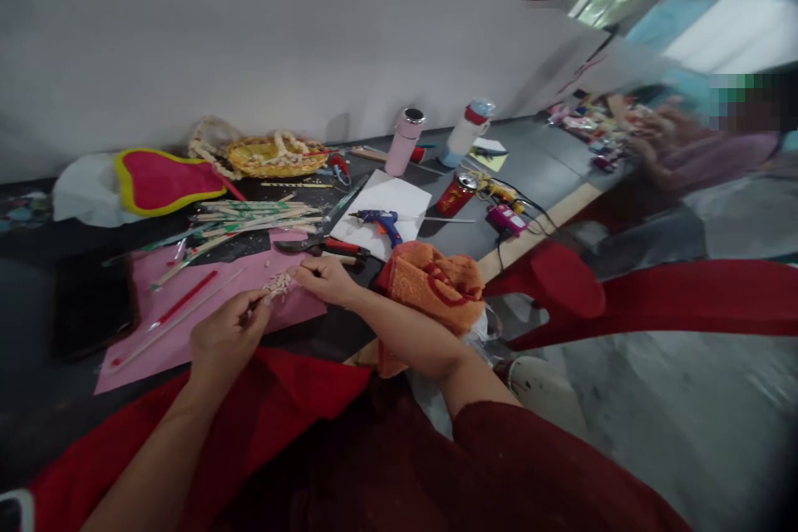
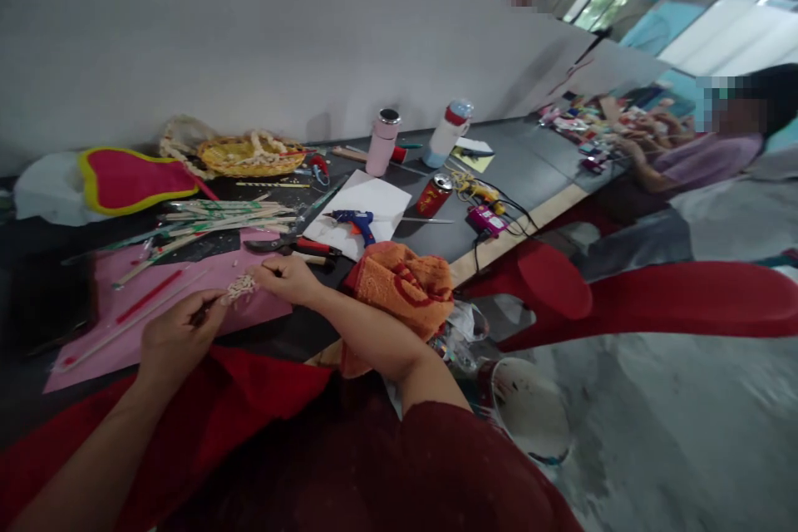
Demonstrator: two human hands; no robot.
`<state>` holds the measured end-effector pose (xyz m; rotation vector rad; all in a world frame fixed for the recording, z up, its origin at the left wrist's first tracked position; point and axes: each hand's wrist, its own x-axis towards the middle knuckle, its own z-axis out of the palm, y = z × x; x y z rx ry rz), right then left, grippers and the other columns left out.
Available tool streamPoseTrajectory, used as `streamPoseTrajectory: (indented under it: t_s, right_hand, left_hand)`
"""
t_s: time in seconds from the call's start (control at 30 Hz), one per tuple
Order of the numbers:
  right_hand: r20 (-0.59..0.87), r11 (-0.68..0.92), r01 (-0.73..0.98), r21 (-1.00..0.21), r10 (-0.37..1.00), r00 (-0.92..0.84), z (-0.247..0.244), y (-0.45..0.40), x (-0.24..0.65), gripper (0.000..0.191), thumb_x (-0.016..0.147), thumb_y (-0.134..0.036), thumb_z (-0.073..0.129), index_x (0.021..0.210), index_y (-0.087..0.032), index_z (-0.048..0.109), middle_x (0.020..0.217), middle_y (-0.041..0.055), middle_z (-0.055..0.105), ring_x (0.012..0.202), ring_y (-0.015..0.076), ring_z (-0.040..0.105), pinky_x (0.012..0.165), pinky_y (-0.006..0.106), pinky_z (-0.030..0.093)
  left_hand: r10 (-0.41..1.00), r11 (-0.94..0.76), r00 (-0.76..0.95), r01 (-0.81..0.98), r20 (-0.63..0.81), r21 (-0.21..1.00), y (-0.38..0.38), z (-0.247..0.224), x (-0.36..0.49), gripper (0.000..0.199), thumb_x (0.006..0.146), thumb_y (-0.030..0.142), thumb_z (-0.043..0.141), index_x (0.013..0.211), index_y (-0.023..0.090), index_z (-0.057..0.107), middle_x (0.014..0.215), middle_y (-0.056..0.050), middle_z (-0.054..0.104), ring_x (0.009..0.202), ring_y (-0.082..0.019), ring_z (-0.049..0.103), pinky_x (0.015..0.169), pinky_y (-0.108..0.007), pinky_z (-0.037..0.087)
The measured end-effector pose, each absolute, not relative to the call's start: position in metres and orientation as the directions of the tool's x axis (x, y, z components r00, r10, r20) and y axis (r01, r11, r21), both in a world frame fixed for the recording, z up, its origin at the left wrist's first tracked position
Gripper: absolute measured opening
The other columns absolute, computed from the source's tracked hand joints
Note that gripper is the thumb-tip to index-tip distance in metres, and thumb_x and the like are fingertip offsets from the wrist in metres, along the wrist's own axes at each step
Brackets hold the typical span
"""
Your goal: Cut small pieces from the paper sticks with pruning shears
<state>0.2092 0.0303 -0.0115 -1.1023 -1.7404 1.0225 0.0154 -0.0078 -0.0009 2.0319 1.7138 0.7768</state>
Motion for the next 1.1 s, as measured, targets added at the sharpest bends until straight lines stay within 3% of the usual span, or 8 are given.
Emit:
streamPoseTrajectory:
  t_s: [0.27, 0.4, 0.5, 0.57, 0.73, 0.93, 1.1]
  right_hand:
    - [0.225, 0.32, 0.383, -0.867, 0.936, -0.271, -0.014, 0.029, 0.209, 0.048, 0.09, -0.049, 0.046, 0.056, -0.019, 0.029, 0.056, -0.0056, 0.024, 0.055, 0.0067, 0.026, 0.052, 0.023, 0.02]
    - [0.241, 0.34, 0.373, -0.863, 0.927, -0.289, -0.011, 0.028, 0.208, 0.04, 0.092, -0.042, 0.044, 0.06, -0.02, 0.034, 0.06, -0.0056, 0.031, 0.059, 0.0077, 0.032, 0.057, 0.023, 0.027]
    - [0.264, 0.359, 0.328, -0.874, 0.917, -0.301, -0.01, 0.029, 0.206, 0.013, 0.09, -0.031, 0.044, 0.086, -0.019, 0.048, 0.078, -0.0027, 0.049, 0.071, 0.0098, 0.046, 0.069, 0.023, 0.037]
    - [0.252, 0.351, 0.336, -0.874, 0.919, -0.304, -0.011, 0.03, 0.204, 0.02, 0.086, -0.024, 0.047, 0.105, -0.018, 0.047, 0.09, 0.0014, 0.055, 0.079, 0.0116, 0.052, 0.075, 0.025, 0.042]
    - [0.267, 0.429, 0.368, -0.825, 0.87, -0.415, -0.007, 0.026, 0.213, 0.029, 0.08, -0.012, 0.043, 0.108, -0.015, 0.051, 0.106, 0.0083, 0.057, 0.1, 0.0159, 0.053, 0.088, 0.032, 0.044]
    - [0.128, 0.42, 0.468, -0.777, 0.835, -0.535, -0.004, 0.007, 0.234, 0.027, 0.083, -0.017, 0.048, 0.109, -0.015, 0.054, 0.112, 0.0104, 0.056, 0.085, 0.0133, 0.056, 0.074, 0.028, 0.048]
    - [0.186, 0.459, 0.559, -0.691, 0.86, -0.476, 0.003, 0.0, 0.253, 0.025, 0.084, -0.019, 0.049, 0.108, -0.015, 0.058, 0.109, 0.0099, 0.057, 0.075, 0.0118, 0.056, 0.073, 0.029, 0.048]
  left_hand:
    - [0.973, -0.203, 0.099, 0.791, 0.206, 0.577, -0.007, 0.004, 0.013, 0.025, 0.084, 0.04, 0.051, 0.094, 0.025, 0.068, 0.078, 0.001, 0.072, 0.07, -0.016, 0.066, 0.061, -0.025, 0.044]
    - [0.973, -0.211, 0.106, 0.775, 0.207, 0.596, -0.005, -0.001, 0.012, 0.027, 0.085, 0.041, 0.05, 0.097, 0.023, 0.068, 0.082, 0.0, 0.073, 0.072, -0.016, 0.065, 0.063, -0.025, 0.044]
    - [0.963, -0.262, 0.157, 0.723, 0.217, 0.639, -0.005, -0.006, 0.012, 0.028, 0.086, 0.037, 0.049, 0.101, 0.021, 0.068, 0.095, -0.002, 0.073, 0.083, -0.017, 0.066, 0.072, -0.024, 0.046]
    - [0.958, -0.281, 0.162, 0.681, 0.235, 0.676, -0.005, -0.009, 0.013, 0.028, 0.086, 0.034, 0.049, 0.103, 0.02, 0.067, 0.098, -0.003, 0.073, 0.085, -0.016, 0.067, 0.075, -0.024, 0.047]
    - [0.966, -0.26, 0.147, 0.573, 0.214, 0.778, -0.005, -0.009, 0.015, 0.03, 0.086, 0.039, 0.051, 0.102, 0.019, 0.067, 0.096, -0.004, 0.073, 0.087, -0.016, 0.067, 0.078, -0.023, 0.048]
    - [0.974, -0.226, 0.133, 0.609, 0.183, 0.761, -0.004, -0.01, 0.015, 0.03, 0.086, 0.041, 0.051, 0.101, 0.02, 0.067, 0.095, -0.003, 0.073, 0.083, -0.015, 0.067, 0.075, -0.024, 0.048]
    - [0.972, -0.233, 0.126, 0.594, 0.197, 0.77, -0.003, -0.015, 0.014, 0.029, 0.085, 0.04, 0.051, 0.1, 0.02, 0.066, 0.094, -0.003, 0.073, 0.084, -0.016, 0.066, 0.077, -0.025, 0.049]
